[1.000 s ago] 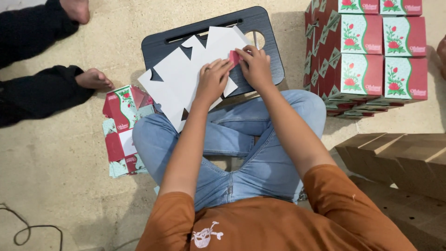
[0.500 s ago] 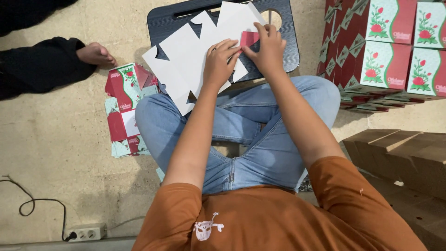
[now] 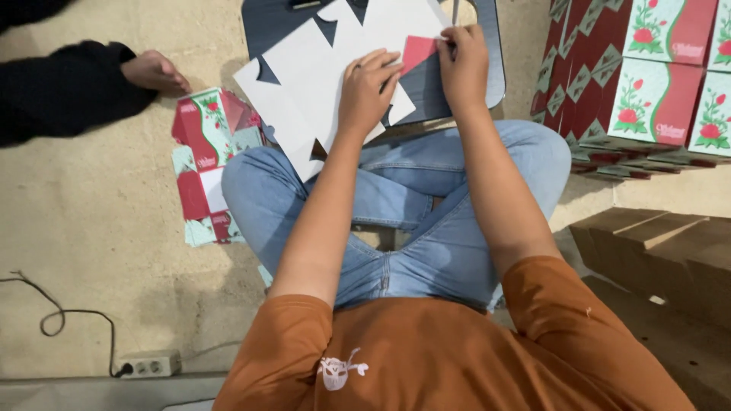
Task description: The person sits on the floor and folds flat, pre-cut cardboard sheets into small rectangular boxes. They fold the flaps, tuck them into slots, and secure the structure by hand. Completed boxes are stacked to the right.
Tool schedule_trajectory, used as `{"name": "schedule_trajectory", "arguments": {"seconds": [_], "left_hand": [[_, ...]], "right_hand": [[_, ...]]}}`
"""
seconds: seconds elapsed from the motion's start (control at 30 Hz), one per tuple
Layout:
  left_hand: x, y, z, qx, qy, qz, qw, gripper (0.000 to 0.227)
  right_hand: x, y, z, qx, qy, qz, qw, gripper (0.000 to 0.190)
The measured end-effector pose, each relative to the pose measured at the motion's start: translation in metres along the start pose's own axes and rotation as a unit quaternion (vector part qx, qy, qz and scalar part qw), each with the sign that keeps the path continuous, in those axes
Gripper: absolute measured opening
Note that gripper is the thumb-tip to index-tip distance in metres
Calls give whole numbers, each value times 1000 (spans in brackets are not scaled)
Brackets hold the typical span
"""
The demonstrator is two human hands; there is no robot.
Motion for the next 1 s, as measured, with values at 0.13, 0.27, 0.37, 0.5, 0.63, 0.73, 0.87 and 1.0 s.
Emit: {"name": "schedule_trajectory", "arguments": {"seconds": [0.13,0.27,0.37,0.5,0.63,0.73,0.87,1.0], "left_hand": [[5,-11,8,-27,-27,-19,999,19],[6,-8,5,-25,-10,-4,1000,20],[9,-8,4,-20,18,25,999,21],[11,-1,-4,-15,54,57,997,22],[17,-13,8,-23,58,56,996,21],[6,-3,3,10,71,66,995,23],[3,0,2,8,77,72,994,23],[5,-5,6,17,66,82,994,28]], "right_hand": [[4,-3,11,39,-13,19,999,10],[10,-1,29,170,-9,36,985,35],[12,10,36,222,-27,39,974,44],[17,8,31,231,-47,48,971,40],[21,9,33,204,-64,108,971,47],[12,11,43,177,-69,140,972,58],[10,5,34,187,-60,130,972,53],[9,-13,-6,210,-63,106,970,29]]}}
Point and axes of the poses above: each hand's wrist, its own x-axis away from the middle knuckle, its own y-axis out of the back of the hand, z = x × y, the point moved 7 cm from there along -x, towards the middle knuckle, and after that the axes turned 5 degrees about -z, right-handed, at the moved point
